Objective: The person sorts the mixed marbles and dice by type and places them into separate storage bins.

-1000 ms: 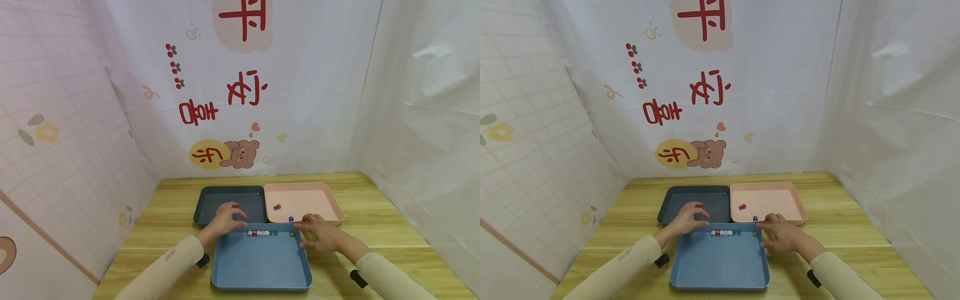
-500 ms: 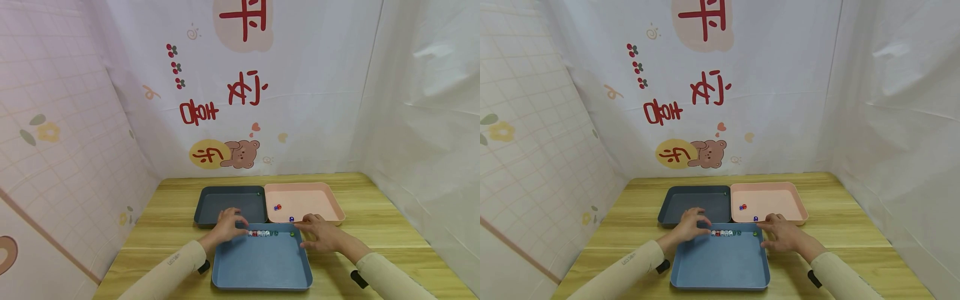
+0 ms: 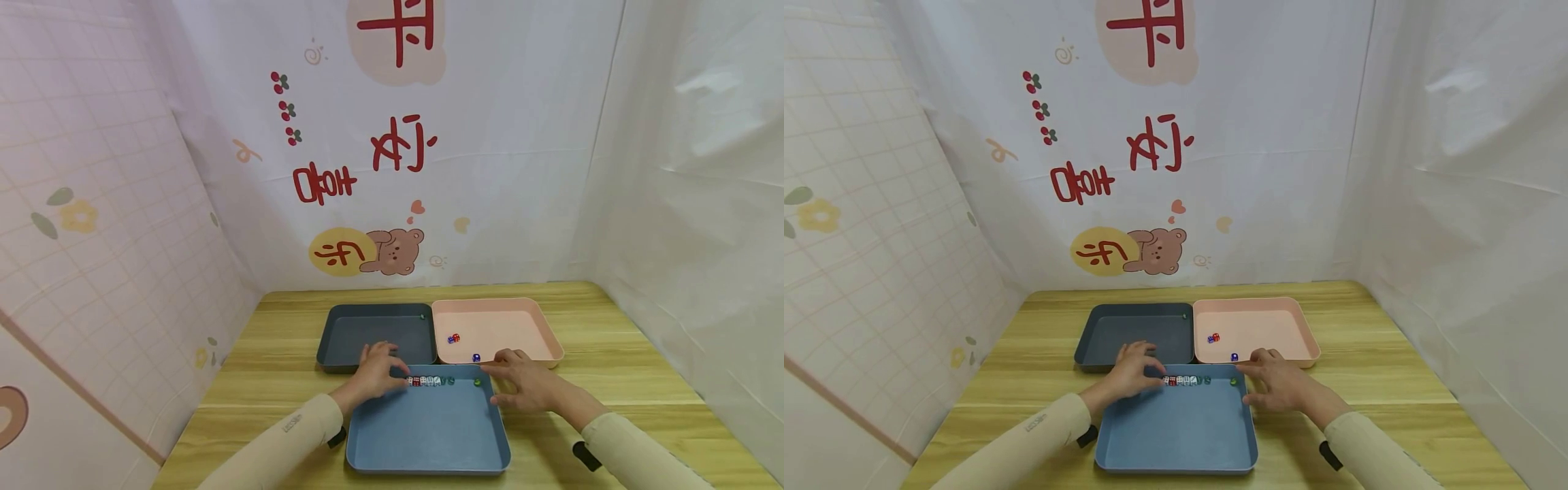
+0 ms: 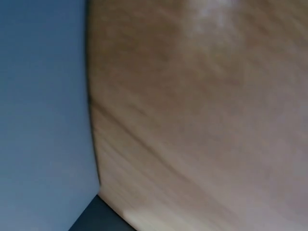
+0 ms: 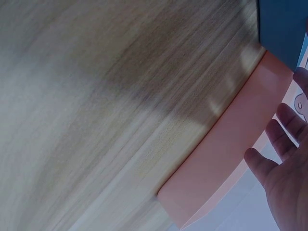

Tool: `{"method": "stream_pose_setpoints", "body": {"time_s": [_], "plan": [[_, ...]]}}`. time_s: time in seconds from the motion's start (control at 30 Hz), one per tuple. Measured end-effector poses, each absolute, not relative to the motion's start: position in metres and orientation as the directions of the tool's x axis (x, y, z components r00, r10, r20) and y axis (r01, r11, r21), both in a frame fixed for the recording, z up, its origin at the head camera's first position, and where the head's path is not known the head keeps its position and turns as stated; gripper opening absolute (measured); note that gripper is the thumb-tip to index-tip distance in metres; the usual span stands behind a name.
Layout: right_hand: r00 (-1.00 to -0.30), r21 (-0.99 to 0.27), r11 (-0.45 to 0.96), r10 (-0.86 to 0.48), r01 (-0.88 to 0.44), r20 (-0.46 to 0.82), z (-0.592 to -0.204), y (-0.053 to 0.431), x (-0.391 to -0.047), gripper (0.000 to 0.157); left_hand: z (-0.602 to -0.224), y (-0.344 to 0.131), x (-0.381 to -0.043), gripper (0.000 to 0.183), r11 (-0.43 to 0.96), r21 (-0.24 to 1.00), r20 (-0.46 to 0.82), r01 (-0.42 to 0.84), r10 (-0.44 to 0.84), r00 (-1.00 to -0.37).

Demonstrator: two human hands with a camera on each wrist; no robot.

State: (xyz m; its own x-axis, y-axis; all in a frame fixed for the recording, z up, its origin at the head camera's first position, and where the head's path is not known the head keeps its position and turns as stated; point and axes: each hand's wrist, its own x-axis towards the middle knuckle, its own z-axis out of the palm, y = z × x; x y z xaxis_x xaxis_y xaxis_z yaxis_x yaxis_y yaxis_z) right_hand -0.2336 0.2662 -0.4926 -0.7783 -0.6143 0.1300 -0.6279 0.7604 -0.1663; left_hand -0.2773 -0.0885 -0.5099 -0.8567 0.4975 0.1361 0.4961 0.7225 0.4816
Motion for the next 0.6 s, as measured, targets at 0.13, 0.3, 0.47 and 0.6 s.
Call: {"method": "stream_pose_setpoints", "body": {"time_s": [0.13,0.3,0.47,0.6], "plan": [[-0.779,-0.168,0.761,-0.613,-0.626,0.130,-0.4927,0.2666,-0.2337,0.062,-0.5121,-0.0857,-0.2757,0.016,0.745,0.418,0.138,0.519,0.513,-0.847],[-0.777,-0.166,0.759,-0.616,-0.629,0.131,-0.4921,0.2666,-0.2333,0.062,-0.5155,-0.0837,-0.2742,0.017,0.760,0.377,0.131,0.529,0.522,-0.843],[-0.776,-0.167,0.758,-0.617,-0.630,0.131,-0.4919,0.2665,-0.2331,0.062,-0.5164,-0.0833,-0.2740,0.011,0.762,0.376,0.139,0.527,0.516,-0.845],[-0.776,-0.167,0.758,-0.617,-0.631,0.131,-0.4919,0.2666,-0.2332,0.063,-0.5165,-0.0839,-0.2736,0.011,0.765,0.369,0.142,0.528,0.515,-0.845]]}}
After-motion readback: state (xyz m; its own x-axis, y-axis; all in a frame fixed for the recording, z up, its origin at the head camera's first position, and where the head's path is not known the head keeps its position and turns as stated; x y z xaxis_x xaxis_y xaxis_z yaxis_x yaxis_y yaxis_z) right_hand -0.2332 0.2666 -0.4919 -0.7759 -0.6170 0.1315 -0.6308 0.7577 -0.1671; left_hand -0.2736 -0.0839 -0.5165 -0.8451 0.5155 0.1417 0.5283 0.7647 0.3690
